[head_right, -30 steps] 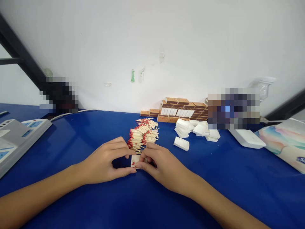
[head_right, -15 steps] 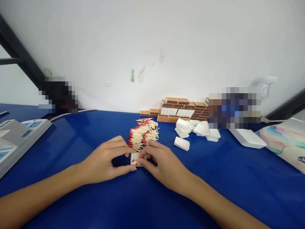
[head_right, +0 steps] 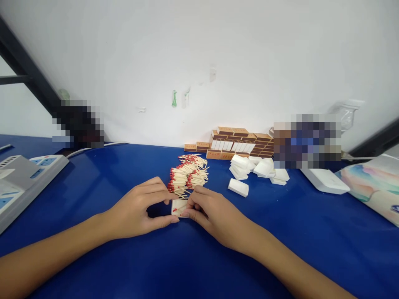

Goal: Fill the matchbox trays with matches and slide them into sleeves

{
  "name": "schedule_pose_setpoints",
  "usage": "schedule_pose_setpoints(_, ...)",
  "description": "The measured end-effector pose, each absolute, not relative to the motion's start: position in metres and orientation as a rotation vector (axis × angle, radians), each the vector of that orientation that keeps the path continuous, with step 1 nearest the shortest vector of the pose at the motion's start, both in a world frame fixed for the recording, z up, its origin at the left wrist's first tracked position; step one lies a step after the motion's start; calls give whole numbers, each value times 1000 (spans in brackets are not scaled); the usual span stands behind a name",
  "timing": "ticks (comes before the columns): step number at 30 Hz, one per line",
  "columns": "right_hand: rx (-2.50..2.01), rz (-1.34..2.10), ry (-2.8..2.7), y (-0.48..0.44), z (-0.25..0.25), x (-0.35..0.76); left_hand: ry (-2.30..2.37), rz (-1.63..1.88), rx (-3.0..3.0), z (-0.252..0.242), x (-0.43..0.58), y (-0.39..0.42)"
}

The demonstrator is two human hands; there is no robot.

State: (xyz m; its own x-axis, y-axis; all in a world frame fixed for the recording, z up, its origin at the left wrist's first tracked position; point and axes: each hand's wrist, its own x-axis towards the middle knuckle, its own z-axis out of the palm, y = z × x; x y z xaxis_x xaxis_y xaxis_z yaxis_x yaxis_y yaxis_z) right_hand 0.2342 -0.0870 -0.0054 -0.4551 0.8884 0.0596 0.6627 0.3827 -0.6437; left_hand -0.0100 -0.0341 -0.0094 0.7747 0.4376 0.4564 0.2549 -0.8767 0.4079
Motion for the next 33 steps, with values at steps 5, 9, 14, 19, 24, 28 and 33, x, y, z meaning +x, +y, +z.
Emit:
schedule_pose_setpoints(5, -1367, 816, -2251, -88, -2, 234, 542, 788, 2652, -10, -10, -33)
schedule_pose_setpoints(9, -1385, 868, -2243, -89, 3, 238, 552, 790, 2658, -10, -11, -34)
schedule_pose_setpoints(14, -1390, 873, -2214, -89, 3, 236, 572, 746, 2652, -10, -10, -34)
schedule_pose_setpoints(19, -1350, 822, -2149, -91, -3, 227, 563, 751, 2647, -10, -9, -34)
schedule_pose_setpoints(24, -1350, 827, -2100, -90, -6, 226, 544, 760, 2638, -10, -9, -34)
schedule_pose_setpoints(28, -1362, 817, -2108, -88, -6, 227, 539, 753, 2640, -9, -8, -35)
schedule_pose_setpoints(33, -1350, 845, -2144, -89, -4, 226, 542, 729, 2643, -9, -8, -37)
